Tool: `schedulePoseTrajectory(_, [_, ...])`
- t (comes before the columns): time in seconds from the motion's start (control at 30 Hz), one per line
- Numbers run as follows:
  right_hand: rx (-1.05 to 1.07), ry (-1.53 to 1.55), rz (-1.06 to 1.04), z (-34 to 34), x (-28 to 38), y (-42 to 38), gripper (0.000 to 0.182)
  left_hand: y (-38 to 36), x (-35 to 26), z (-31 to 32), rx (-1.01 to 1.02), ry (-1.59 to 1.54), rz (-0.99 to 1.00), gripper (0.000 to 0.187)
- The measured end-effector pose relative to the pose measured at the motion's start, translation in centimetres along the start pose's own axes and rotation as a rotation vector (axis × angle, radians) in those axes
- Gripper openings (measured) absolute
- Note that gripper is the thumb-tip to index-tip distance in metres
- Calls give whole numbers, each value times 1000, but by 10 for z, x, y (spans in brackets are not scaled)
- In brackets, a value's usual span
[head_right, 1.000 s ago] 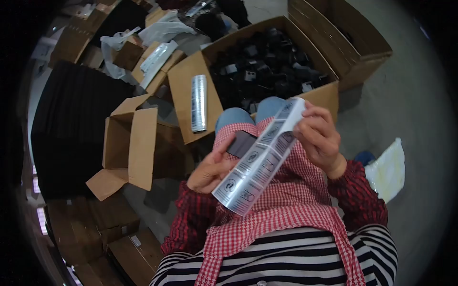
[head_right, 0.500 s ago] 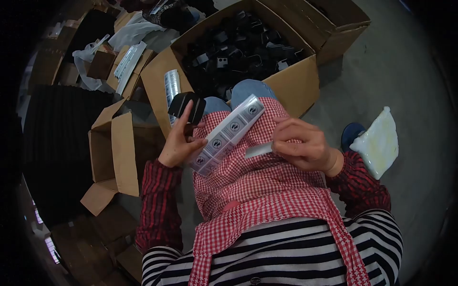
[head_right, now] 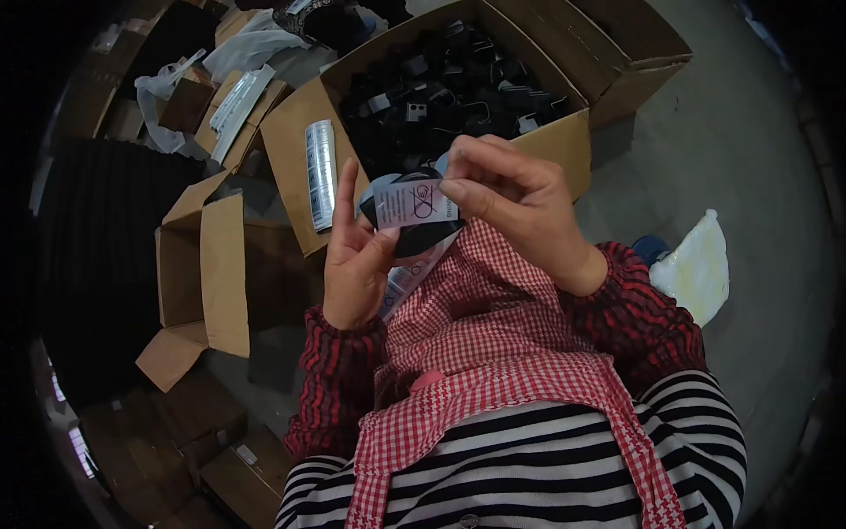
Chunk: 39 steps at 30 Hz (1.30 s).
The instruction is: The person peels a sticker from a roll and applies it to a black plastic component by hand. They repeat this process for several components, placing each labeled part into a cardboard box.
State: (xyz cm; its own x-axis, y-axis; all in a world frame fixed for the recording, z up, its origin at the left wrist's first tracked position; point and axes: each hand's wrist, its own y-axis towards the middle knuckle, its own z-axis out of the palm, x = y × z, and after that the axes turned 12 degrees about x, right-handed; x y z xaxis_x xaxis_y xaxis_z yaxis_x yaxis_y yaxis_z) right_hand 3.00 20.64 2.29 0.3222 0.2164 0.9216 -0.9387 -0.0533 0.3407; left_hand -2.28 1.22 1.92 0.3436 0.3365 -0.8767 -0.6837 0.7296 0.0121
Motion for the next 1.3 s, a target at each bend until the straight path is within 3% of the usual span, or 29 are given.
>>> schedulePoseTrajectory(0.1, [11,-28,103,1,-10,8,31,-11,-6,-4,29,104,-68,84])
schedulePoseTrajectory(0.23, [33,76,-4,-3,-10,9,31,-14,-9,-11,-64,104,-202,77])
schedulePoseTrajectory(0.37, [36,-30,-65,-2,-11,12,36,-14,-5,-10,-84,114,-209,72])
schedulePoseTrajectory(0.43, [94,-613,-357,1,-9,14,38,-12,-7,-7,-97,134,-192,73])
schedulePoseTrajectory(0.57, [97,-688,-432,9,-3,13,38,-11,4,-14,-42,93,-71,75])
schedulePoseTrajectory(0.67, [68,-538,-302,17,0,14,30,-12,3,-13,-23,130,-94,81])
schedulePoseTrajectory(0.73, [11,-139,65,24,-7,14,25,-14,1,-9,-55,100,-90,87])
schedulePoseTrajectory(0.83, [31,-71,199,22,-21,12,29,-14,1,-4,-75,81,-39,89])
schedulePoseTrajectory(1.3, [15,-100,243,18,-24,8,20,-19,-2,-3,-79,80,-163,89])
